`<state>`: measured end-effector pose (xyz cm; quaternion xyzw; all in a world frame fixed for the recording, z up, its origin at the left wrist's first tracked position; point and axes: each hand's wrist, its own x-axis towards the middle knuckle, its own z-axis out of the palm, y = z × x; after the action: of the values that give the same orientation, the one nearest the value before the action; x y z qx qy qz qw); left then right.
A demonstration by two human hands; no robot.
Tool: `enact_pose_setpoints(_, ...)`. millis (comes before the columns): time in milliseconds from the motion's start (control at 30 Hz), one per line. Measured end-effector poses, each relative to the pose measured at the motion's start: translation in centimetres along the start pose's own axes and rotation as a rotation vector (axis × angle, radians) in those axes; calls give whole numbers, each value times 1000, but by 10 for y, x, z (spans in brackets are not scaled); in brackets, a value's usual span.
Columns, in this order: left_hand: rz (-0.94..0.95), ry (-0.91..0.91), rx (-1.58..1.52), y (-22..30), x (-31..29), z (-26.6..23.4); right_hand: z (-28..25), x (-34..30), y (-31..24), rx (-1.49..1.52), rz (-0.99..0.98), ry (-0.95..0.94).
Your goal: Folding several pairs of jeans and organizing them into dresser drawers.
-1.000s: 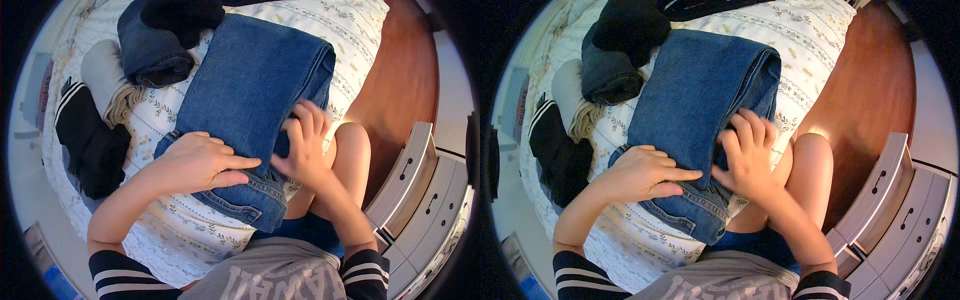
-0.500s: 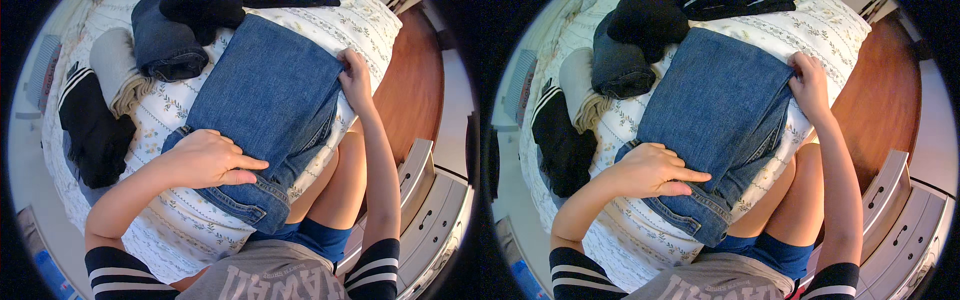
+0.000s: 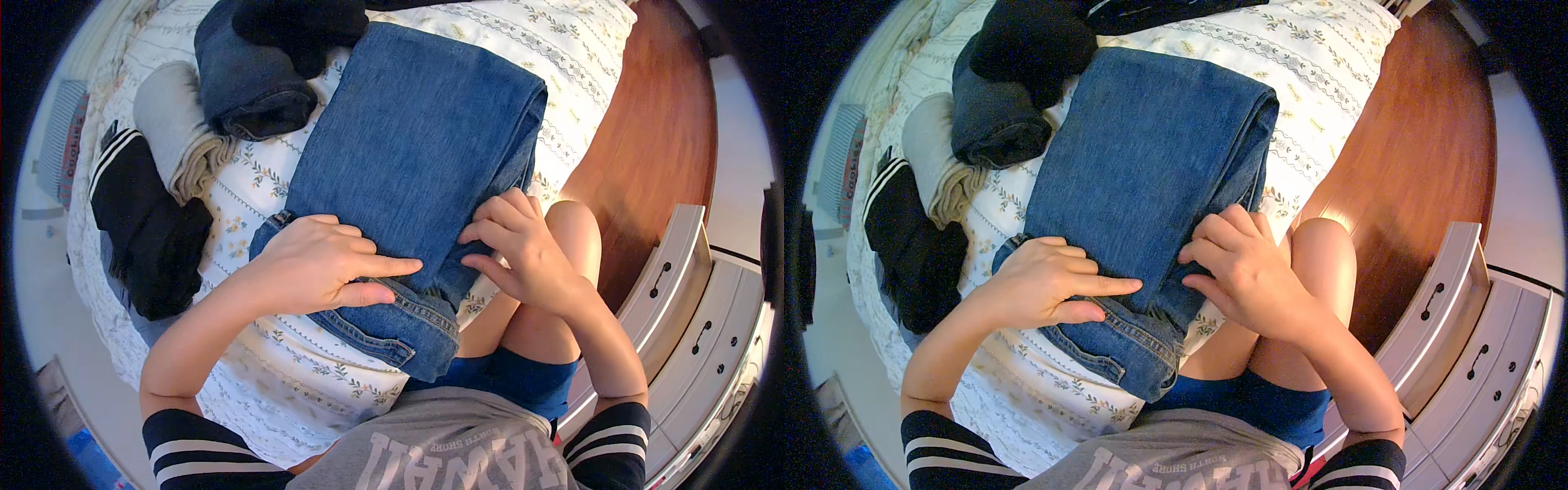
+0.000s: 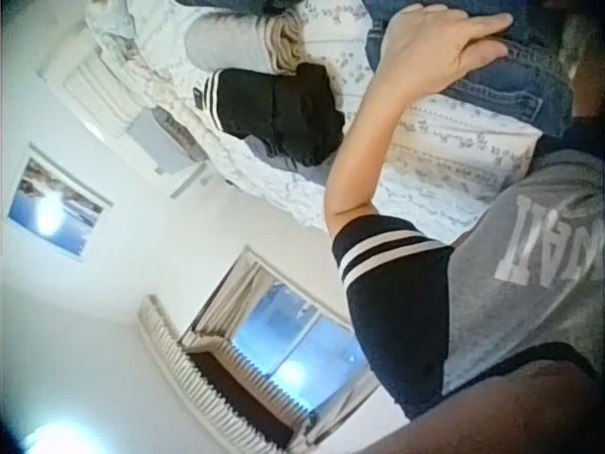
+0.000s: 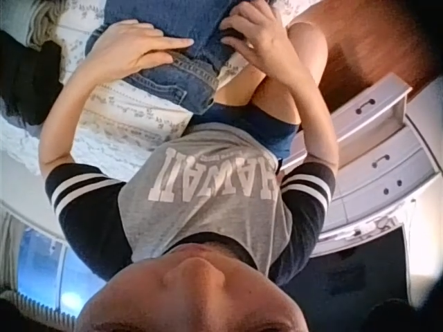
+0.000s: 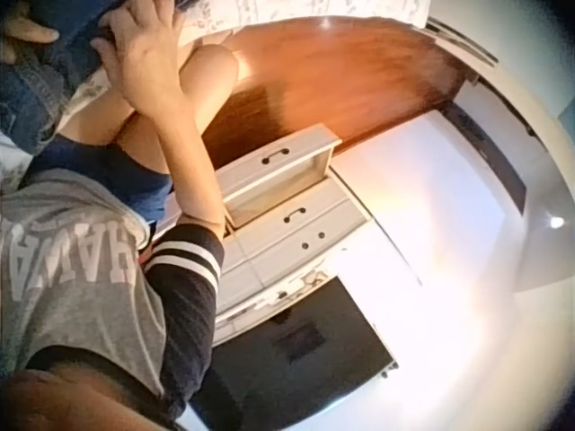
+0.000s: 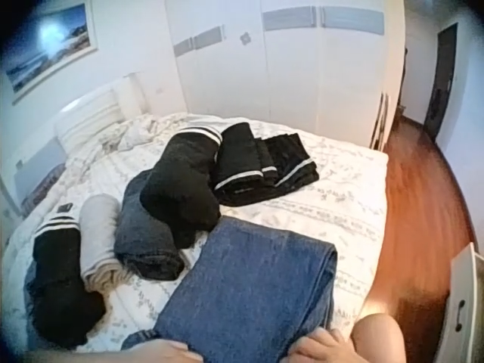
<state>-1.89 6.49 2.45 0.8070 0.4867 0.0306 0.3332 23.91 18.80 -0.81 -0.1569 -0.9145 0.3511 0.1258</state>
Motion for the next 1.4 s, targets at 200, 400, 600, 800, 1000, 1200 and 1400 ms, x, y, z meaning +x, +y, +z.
enact_pose_setpoints(200, 31, 73, 33, 1, -8, 3, 20, 5, -17, -75, 50, 103)
enact_pose_setpoints(400, 62, 131, 62, 2, -11, 5, 44, -3, -11, -151, 206, 321)
enact_pose_setpoints(600, -6, 103, 35, -2, -10, 6, 61, 5, -24, -58, 211, 451)
enact_pose_setpoints(800, 24, 56, 28, 0, -4, 2, 69, 6, -18, -258, 142, 409)
enact_pose_setpoints(1000, -49, -118, -42, 0, 11, -6, 75, 6, -17, -263, 152, 436)
enact_pose_setpoints(1200, -79, -155, -100, 0, 16, -8, 85, 5, -7, -55, 161, 810)
enact_pose_setpoints(1400, -84, -165, -100, -5, 17, -7, 56, -17, -29, 124, -31, 333)
